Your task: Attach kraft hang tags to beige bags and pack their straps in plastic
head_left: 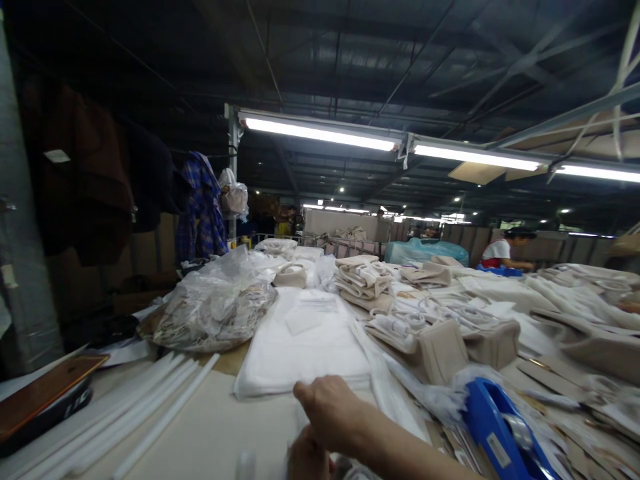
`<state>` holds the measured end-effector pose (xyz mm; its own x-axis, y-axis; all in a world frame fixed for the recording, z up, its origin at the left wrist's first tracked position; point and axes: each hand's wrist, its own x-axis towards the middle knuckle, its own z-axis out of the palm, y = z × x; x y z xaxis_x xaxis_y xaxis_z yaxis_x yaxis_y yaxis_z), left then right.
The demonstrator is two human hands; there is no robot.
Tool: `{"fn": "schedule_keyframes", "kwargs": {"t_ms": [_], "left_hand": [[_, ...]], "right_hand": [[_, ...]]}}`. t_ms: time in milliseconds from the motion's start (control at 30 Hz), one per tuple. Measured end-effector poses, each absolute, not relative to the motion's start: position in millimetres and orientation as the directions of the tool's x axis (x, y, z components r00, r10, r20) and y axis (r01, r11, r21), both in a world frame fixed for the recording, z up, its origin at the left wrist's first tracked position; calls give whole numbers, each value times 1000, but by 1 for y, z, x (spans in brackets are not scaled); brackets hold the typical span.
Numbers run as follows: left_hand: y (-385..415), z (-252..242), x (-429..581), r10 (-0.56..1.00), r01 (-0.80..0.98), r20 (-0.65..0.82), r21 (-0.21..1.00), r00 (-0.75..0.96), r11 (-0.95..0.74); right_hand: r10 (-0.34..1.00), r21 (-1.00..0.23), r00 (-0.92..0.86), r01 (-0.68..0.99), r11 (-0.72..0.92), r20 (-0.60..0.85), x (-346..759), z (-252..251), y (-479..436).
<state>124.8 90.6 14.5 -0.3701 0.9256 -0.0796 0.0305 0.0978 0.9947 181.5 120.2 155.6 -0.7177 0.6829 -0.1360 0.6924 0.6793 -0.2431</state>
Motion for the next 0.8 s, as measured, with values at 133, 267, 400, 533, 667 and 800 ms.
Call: {"fn": "schedule_keyframes", "kwargs": {"t_ms": [133, 267, 400, 533, 667, 800], "left_hand": [[85, 23, 127, 908, -37, -156, 987, -389, 153], [82, 30, 127, 885, -31, -169, 984, -434, 173], [77, 37, 125, 872, -8, -143, 988, -468, 157], [68, 45, 123, 864, 18, -110, 991, -491, 136], [61, 49, 121, 870, -1, -97, 994, -483, 110], [55, 44, 120, 872, -46, -97, 995, -479, 86]], "right_hand": [[793, -544, -560, 754, 368, -240, 203, 142, 126], [798, -790, -484, 613, 18, -358, 232, 128, 127], [778, -907, -526, 399, -132, -344, 251, 120, 117], [800, -950, -547, 300, -89, -247, 252, 101, 113], [885, -945, -461, 314, 90, -69, 246, 75, 112], [890, -837, -415, 406, 366, 188, 247, 64, 108]]}}
